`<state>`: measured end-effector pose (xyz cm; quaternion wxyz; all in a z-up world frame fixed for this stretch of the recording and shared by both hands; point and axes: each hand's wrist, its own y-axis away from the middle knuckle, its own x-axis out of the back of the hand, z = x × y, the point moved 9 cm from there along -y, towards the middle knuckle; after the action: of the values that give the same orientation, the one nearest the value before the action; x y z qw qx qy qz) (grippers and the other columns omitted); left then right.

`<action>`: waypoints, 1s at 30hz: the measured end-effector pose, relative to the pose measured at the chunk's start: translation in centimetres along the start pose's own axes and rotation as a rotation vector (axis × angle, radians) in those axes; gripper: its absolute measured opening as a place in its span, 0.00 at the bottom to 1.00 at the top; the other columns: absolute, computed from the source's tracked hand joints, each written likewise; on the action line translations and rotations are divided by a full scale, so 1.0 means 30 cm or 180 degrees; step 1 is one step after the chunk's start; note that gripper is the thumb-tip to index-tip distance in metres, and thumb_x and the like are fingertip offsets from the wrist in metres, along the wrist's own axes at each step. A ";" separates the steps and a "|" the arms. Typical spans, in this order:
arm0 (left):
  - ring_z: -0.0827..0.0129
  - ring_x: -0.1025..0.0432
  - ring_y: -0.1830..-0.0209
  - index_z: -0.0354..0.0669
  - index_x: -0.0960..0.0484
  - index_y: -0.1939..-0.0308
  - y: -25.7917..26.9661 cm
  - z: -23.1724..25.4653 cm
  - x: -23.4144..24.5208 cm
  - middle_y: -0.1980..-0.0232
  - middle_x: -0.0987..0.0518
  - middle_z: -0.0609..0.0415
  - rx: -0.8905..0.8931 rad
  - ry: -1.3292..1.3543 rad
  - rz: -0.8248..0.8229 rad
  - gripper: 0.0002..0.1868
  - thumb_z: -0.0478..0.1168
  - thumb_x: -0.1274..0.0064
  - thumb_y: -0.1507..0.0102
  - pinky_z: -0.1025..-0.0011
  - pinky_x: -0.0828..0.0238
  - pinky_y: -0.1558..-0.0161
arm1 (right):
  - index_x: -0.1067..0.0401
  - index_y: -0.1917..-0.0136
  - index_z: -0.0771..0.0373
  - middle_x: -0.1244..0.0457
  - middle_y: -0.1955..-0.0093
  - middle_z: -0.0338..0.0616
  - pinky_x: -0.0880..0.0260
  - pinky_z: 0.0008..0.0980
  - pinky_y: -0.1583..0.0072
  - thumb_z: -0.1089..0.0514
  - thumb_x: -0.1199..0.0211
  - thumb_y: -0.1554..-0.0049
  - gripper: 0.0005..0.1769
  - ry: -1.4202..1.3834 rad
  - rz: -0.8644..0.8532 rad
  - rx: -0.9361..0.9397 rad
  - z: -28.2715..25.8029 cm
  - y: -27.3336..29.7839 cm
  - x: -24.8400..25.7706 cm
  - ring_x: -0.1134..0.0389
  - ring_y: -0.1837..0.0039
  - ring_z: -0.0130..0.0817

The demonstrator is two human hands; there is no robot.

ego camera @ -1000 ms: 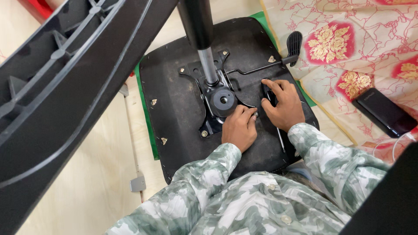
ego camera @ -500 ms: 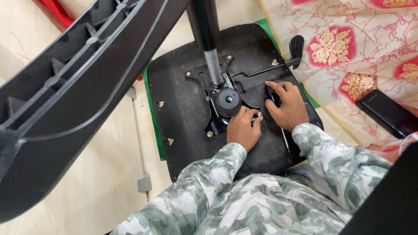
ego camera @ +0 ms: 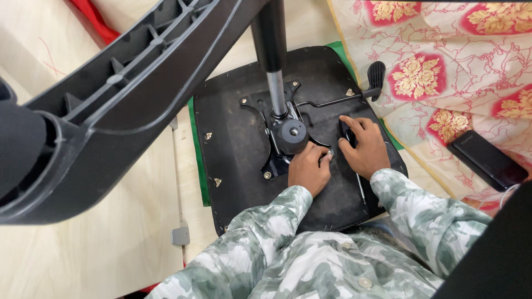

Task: The person uses a screwdriver to tighten screws on the underside of an overturned office chair. The person holds the chair base steady with one hand while turning the screwdriver with the other to secure the central mounting plate.

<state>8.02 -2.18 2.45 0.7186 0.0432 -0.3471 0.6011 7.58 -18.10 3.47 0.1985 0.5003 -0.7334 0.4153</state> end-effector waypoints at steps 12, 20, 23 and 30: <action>0.54 0.24 0.59 0.41 0.14 0.53 -0.004 0.004 -0.001 0.59 0.20 0.52 0.0190 -0.0057 -0.0222 0.13 0.41 0.43 0.39 0.58 0.28 0.53 | 0.29 0.32 0.54 0.37 0.42 0.50 0.34 0.44 0.40 0.57 0.35 0.48 0.29 -0.0014 0.0023 -0.0022 -0.004 -0.001 0.007 0.37 0.40 0.49; 0.53 0.24 0.58 0.42 0.13 0.57 0.004 -0.017 -0.007 0.57 0.19 0.53 0.0152 0.0009 -0.0148 0.09 0.41 0.45 0.36 0.58 0.28 0.51 | 0.29 0.31 0.54 0.38 0.41 0.49 0.35 0.44 0.39 0.58 0.35 0.46 0.28 0.0012 0.0020 0.0013 -0.005 0.004 0.004 0.37 0.40 0.49; 0.53 0.24 0.56 0.41 0.15 0.60 0.000 -0.006 0.000 0.58 0.20 0.52 0.0155 -0.0030 -0.0093 0.08 0.41 0.43 0.37 0.58 0.28 0.51 | 0.29 0.31 0.54 0.38 0.42 0.49 0.35 0.44 0.39 0.58 0.35 0.47 0.29 -0.0003 0.0005 -0.0048 -0.008 0.000 0.005 0.37 0.40 0.48; 0.52 0.24 0.57 0.38 0.16 0.54 -0.005 0.007 0.007 0.56 0.21 0.50 0.0248 -0.0051 -0.0088 0.13 0.41 0.41 0.39 0.59 0.28 0.52 | 0.29 0.31 0.54 0.38 0.41 0.49 0.35 0.44 0.39 0.58 0.35 0.46 0.29 0.0030 -0.0058 -0.0044 -0.006 -0.002 0.001 0.37 0.41 0.48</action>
<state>8.06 -2.15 2.77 0.7217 0.0808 -0.3285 0.6039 7.60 -17.99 3.61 0.2093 0.5036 -0.7307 0.4107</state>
